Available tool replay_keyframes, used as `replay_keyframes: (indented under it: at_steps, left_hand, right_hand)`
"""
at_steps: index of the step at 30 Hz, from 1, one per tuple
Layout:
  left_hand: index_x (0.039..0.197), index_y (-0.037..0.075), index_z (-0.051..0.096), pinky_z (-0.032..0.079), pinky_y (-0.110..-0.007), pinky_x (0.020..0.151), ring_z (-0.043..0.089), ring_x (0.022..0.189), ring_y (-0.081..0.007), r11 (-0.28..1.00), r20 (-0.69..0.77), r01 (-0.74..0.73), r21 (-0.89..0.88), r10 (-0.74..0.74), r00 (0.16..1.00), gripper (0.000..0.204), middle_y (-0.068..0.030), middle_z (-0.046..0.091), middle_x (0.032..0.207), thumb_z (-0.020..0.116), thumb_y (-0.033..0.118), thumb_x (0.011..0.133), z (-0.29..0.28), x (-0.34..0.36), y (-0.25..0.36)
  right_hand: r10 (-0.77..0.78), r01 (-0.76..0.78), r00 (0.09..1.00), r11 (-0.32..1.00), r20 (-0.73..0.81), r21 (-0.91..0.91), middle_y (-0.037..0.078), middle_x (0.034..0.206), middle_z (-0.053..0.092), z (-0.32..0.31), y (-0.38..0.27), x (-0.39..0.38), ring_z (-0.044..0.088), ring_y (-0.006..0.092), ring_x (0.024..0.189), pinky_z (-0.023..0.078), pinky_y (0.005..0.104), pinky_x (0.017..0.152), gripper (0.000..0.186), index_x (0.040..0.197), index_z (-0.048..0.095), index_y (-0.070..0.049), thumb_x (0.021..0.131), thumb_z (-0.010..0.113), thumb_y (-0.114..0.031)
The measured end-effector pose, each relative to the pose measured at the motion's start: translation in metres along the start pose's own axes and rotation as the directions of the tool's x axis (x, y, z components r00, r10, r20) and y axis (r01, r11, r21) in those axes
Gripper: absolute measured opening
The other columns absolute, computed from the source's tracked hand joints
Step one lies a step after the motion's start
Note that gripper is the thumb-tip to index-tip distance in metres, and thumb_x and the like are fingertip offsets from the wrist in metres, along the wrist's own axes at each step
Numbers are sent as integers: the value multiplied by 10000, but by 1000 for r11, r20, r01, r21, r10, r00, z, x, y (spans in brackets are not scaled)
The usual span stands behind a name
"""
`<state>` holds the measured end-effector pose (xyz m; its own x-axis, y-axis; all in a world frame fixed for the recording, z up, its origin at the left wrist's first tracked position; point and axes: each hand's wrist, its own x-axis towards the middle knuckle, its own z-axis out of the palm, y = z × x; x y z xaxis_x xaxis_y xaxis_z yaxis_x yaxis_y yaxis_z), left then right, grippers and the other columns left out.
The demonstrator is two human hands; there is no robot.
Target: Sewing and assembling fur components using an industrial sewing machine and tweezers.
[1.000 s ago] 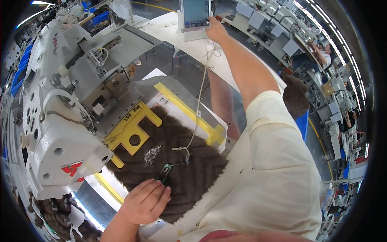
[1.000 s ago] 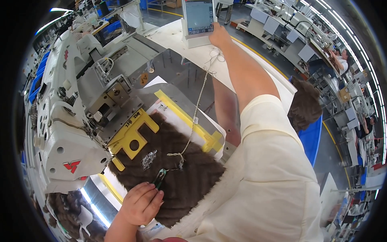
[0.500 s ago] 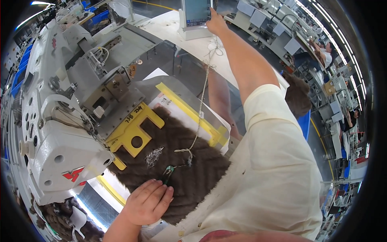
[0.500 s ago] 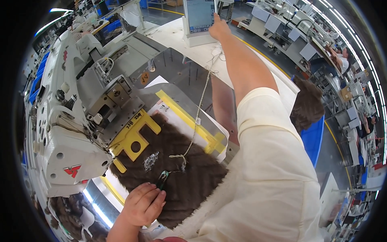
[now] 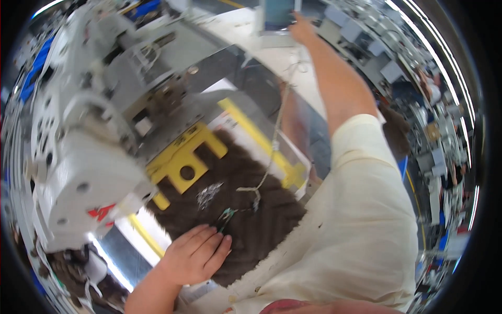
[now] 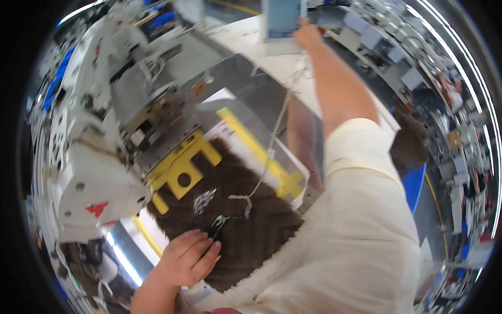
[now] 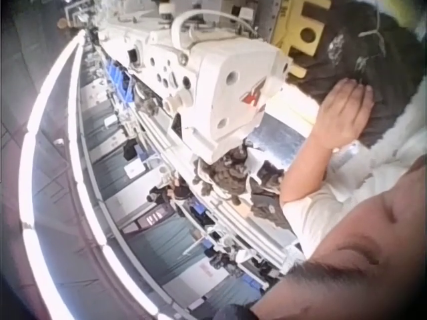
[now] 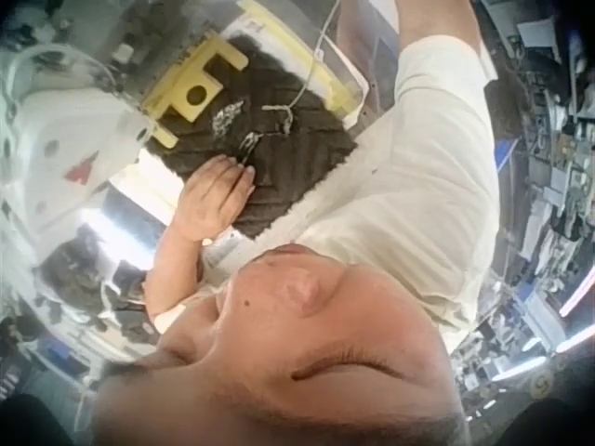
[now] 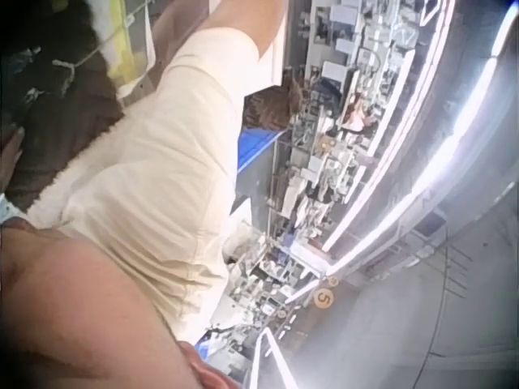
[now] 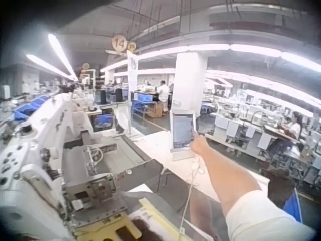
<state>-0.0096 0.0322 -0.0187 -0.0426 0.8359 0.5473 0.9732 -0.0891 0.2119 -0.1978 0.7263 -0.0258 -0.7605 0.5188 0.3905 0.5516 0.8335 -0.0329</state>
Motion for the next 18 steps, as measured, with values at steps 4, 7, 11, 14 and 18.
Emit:
replay_keyframes:
  at_steps: [4, 7, 11, 14, 18]
  left_hand:
    - [994, 3, 738, 598, -395, 935, 699, 939, -260, 997, -15, -75, -1, 75, 997, 257, -103, 700, 948, 691, 122, 771, -1, -4, -5]
    - [942, 3, 743, 627, -393, 853, 703, 861, -247, 999, -57, 2, 40, 0, 998, 176, -92, 698, 899, 789, 117, 816, -5, -9, 0]
    - [922, -2, 739, 627, -385, 839, 700, 846, -238, 998, -94, 53, 21, -51, 994, 170, -90, 695, 880, 793, 119, 817, -8, -3, 2]
    - [915, -4, 735, 623, -382, 833, 696, 839, -241, 996, -89, 85, 7, -84, 993, 175, -95, 692, 876, 797, 124, 812, -6, 0, 5]
    - [910, -8, 725, 618, -379, 822, 689, 827, -246, 996, -39, 93, -12, -93, 995, 182, -99, 683, 869, 797, 121, 801, -5, 4, 7]
  right_hand:
    - [-178, 171, 981, 982, -71, -85, 274, 1386, 619, -20, 121, 30, 728, 410, 1000, 578, 514, 839, 553, 1420, 603, -117, 893, 662, -273]
    - [-25, 33, 999, 986, -48, 164, 252, 1353, 658, 0, 49, 34, 665, 440, 1182, 521, 480, 989, 864, 1627, 354, -196, 838, 692, -303]
    - [68, -80, 996, 968, 56, 240, 283, 1383, 632, -4, 62, 40, 627, 427, 1267, 478, 457, 1055, 908, 1647, 320, -213, 824, 690, -311]
    - [56, -65, 997, 973, 46, 223, 295, 1352, 645, -1, 48, 37, 645, 423, 1234, 491, 459, 1024, 914, 1651, 311, -216, 821, 685, -303]
    - [163, -194, 976, 949, 142, 247, 183, 1225, 676, -13, 54, 38, 676, 262, 973, 534, 430, 835, 914, 1663, 288, -284, 836, 670, -219]
